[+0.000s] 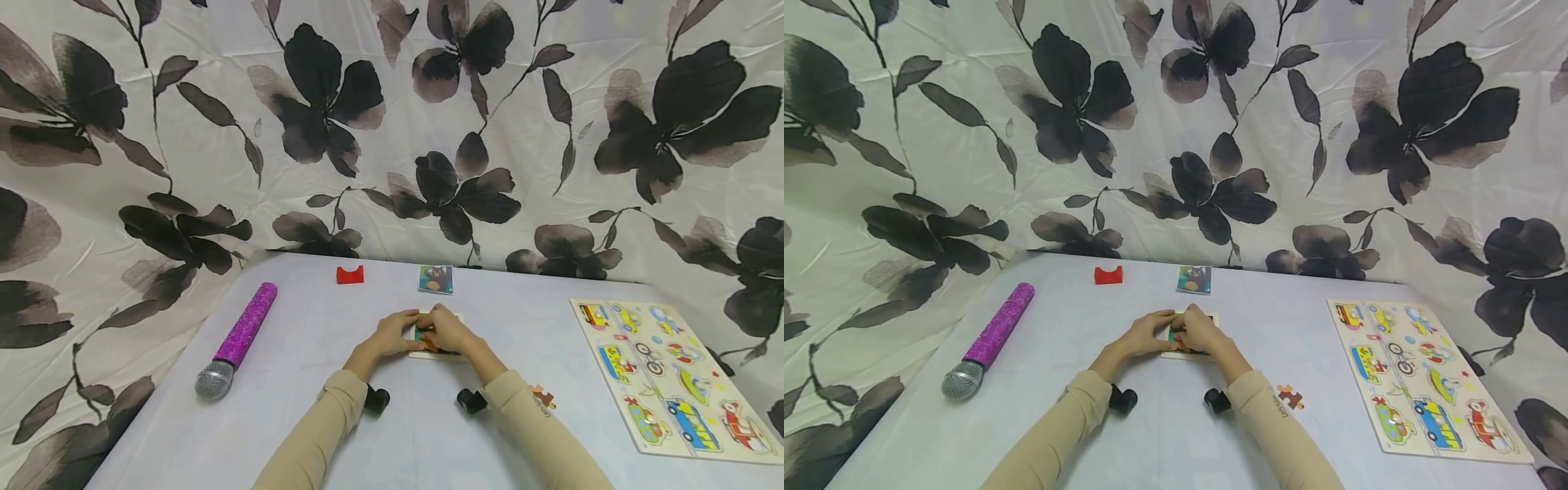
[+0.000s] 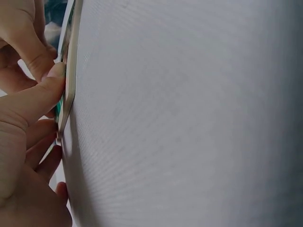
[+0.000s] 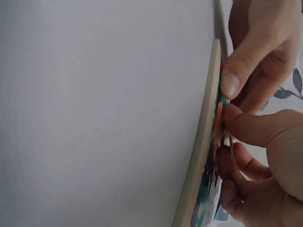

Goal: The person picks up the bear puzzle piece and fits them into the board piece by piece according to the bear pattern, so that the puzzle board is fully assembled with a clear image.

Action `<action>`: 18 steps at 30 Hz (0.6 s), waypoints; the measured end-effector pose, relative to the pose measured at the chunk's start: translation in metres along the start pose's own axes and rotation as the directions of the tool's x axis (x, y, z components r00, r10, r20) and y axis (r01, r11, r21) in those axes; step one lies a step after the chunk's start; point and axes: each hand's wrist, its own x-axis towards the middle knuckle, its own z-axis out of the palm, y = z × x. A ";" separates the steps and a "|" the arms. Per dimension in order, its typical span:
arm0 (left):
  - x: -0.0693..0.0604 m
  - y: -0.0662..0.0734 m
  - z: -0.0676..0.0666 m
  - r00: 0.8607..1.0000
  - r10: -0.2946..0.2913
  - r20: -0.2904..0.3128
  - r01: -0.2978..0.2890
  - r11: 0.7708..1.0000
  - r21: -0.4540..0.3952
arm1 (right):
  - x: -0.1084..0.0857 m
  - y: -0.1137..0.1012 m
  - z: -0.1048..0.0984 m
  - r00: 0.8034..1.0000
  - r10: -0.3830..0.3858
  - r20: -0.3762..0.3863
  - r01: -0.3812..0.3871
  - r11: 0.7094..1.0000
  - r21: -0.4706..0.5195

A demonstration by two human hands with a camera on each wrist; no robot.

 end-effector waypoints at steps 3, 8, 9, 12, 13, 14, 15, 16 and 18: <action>0.001 -0.001 0.001 1.000 0.008 -0.001 -0.008 1.000 0.016 | -0.002 -0.005 0.002 0.998 0.067 0.005 -0.066 0.995 -0.075; 0.003 -0.003 0.003 1.000 0.029 0.003 -0.029 0.999 0.041 | -0.006 -0.010 0.003 0.989 0.147 0.024 -0.142 0.978 -0.155; 0.002 -0.002 0.003 1.000 0.030 0.006 -0.030 0.999 0.044 | -0.007 -0.009 0.003 0.989 0.149 0.023 -0.145 0.979 -0.144; 0.001 -0.002 0.003 0.999 0.039 0.011 -0.040 0.997 0.060 | -0.006 -0.005 0.004 0.984 0.175 -0.015 -0.176 0.980 -0.091; 0.001 -0.003 0.002 0.999 0.041 0.012 -0.041 0.997 0.060 | -0.006 -0.004 0.004 0.981 0.192 -0.039 -0.194 0.979 -0.062; 0.001 -0.003 0.003 0.999 0.045 0.014 -0.045 0.997 0.062 | -0.005 -0.003 0.004 0.976 0.210 -0.060 -0.213 0.976 -0.036; 0.001 -0.003 0.002 0.999 0.041 0.015 -0.042 0.998 0.056 | -0.005 -0.002 0.004 0.971 0.226 -0.077 -0.228 0.974 -0.015; 0.001 -0.003 0.002 0.999 0.042 0.015 -0.043 0.998 0.054 | -0.005 0.000 0.004 0.968 0.237 -0.088 -0.238 0.971 -0.005; 0.000 -0.003 0.002 0.999 0.042 0.018 -0.043 0.998 0.054 | -0.006 0.000 0.003 0.967 0.239 -0.089 -0.242 0.970 -0.016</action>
